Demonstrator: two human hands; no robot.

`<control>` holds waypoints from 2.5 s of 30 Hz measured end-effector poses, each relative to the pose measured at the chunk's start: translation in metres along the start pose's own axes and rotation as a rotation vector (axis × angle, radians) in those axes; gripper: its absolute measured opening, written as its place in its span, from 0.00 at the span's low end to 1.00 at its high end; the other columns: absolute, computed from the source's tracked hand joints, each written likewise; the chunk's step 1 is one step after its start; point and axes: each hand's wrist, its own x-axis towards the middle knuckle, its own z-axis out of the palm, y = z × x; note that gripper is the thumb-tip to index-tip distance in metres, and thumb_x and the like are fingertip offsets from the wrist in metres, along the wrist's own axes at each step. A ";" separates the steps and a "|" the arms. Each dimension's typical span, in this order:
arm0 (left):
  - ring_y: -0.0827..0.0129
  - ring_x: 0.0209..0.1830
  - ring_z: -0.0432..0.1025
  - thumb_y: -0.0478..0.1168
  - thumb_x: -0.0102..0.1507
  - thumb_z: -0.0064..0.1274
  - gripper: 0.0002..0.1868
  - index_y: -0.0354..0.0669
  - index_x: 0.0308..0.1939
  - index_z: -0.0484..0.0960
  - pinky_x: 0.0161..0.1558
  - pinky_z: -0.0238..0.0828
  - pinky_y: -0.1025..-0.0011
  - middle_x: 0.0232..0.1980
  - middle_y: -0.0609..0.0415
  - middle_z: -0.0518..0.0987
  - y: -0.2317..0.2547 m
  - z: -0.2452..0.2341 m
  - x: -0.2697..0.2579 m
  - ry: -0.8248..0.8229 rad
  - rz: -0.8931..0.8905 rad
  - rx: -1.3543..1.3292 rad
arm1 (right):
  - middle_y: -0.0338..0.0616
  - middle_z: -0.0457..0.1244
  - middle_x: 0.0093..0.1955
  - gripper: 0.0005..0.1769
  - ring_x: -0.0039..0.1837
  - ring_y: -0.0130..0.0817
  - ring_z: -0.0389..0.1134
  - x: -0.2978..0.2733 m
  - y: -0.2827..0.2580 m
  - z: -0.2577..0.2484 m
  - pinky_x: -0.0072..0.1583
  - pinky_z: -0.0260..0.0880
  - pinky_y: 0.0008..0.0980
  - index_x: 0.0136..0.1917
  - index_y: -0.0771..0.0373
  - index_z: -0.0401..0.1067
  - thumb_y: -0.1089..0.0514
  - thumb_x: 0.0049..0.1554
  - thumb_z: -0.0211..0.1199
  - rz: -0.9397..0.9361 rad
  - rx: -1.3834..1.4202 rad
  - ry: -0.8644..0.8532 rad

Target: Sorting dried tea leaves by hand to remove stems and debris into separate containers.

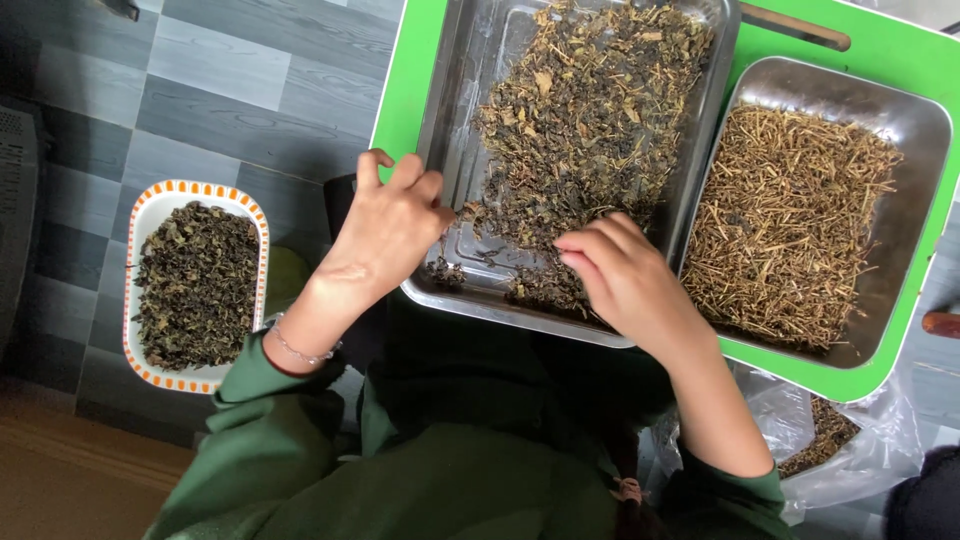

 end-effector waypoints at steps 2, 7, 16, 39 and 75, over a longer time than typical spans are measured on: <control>0.62 0.43 0.60 0.41 0.54 0.66 0.05 0.54 0.25 0.84 0.59 0.52 0.49 0.32 0.58 0.71 -0.001 0.001 0.002 0.005 0.028 0.015 | 0.47 0.64 0.43 0.08 0.51 0.41 0.66 -0.011 0.007 -0.007 0.56 0.68 0.37 0.54 0.67 0.75 0.63 0.65 0.57 -0.028 0.019 0.051; 0.65 0.43 0.62 0.39 0.56 0.64 0.05 0.54 0.25 0.85 0.60 0.52 0.51 0.32 0.59 0.73 -0.003 -0.001 0.005 -0.013 0.085 0.047 | 0.42 0.67 0.43 0.05 0.48 0.41 0.68 -0.037 0.017 -0.021 0.53 0.70 0.39 0.51 0.62 0.77 0.62 0.63 0.62 -0.043 0.042 0.202; 0.53 0.55 0.65 0.44 0.57 0.58 0.10 0.53 0.41 0.88 0.53 0.64 0.46 0.43 0.58 0.83 -0.002 -0.019 0.033 -0.484 0.279 0.314 | 0.38 0.71 0.50 0.09 0.51 0.26 0.73 -0.099 0.047 -0.041 0.54 0.72 0.26 0.52 0.58 0.76 0.56 0.59 0.63 0.303 0.023 0.336; 0.59 0.57 0.64 0.41 0.54 0.64 0.07 0.59 0.36 0.89 0.57 0.64 0.42 0.39 0.61 0.84 0.001 -0.010 0.033 -0.461 0.233 0.212 | 0.48 0.69 0.52 0.05 0.47 0.35 0.65 -0.150 0.075 -0.045 0.54 0.66 0.34 0.59 0.68 0.79 0.67 0.70 0.71 0.397 -0.177 0.510; 0.71 0.31 0.70 0.31 0.61 0.63 0.08 0.48 0.33 0.81 0.51 0.63 0.66 0.31 0.63 0.77 0.025 -0.055 0.151 -0.054 0.586 -0.967 | 0.51 0.69 0.52 0.07 0.51 0.40 0.74 -0.154 0.066 -0.051 0.56 0.67 0.32 0.62 0.66 0.76 0.66 0.75 0.58 0.469 -0.100 0.508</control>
